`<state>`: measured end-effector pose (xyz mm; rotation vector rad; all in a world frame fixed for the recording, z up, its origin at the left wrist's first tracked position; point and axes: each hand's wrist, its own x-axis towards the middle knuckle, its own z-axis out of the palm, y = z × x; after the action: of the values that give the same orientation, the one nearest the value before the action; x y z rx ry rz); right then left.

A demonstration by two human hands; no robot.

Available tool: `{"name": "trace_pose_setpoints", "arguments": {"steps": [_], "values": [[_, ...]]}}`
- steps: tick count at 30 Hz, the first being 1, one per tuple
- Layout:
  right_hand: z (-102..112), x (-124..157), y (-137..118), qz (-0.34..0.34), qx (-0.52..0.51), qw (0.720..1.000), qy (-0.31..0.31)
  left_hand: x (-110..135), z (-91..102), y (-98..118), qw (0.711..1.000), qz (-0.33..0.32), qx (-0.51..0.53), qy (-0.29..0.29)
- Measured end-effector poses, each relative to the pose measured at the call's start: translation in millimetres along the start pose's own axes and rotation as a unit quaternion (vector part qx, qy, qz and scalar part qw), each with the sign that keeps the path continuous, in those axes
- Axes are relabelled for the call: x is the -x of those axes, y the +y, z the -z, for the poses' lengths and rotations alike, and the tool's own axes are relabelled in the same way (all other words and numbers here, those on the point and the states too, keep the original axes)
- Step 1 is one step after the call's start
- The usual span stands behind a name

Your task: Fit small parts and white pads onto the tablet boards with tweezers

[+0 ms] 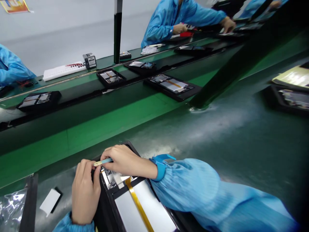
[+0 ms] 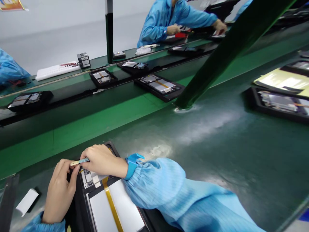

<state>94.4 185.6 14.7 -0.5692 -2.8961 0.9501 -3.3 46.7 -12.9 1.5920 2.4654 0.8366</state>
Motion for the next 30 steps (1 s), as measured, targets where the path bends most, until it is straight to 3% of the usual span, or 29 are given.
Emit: {"name": "trace_pose_setpoints", "arguments": {"steps": [11,19,26,30], "values": [[1,1,-1,-0.007,-0.002,1.0,-0.003,1,-4.4,-1,0.989,-0.082,-0.11,0.063],[1,2,-3,-0.021,-0.004,1.0,0.002,-2,-3.5,3,0.982,-0.115,-0.138,0.05],[-2,1,-2,-0.014,-0.014,1.0,0.01,5,44.3,1,0.992,-0.051,-0.083,0.076],[-3,0,-2,-0.022,-0.01,1.0,0.02,8,59.4,5,0.998,-0.009,-0.053,0.041]]}}
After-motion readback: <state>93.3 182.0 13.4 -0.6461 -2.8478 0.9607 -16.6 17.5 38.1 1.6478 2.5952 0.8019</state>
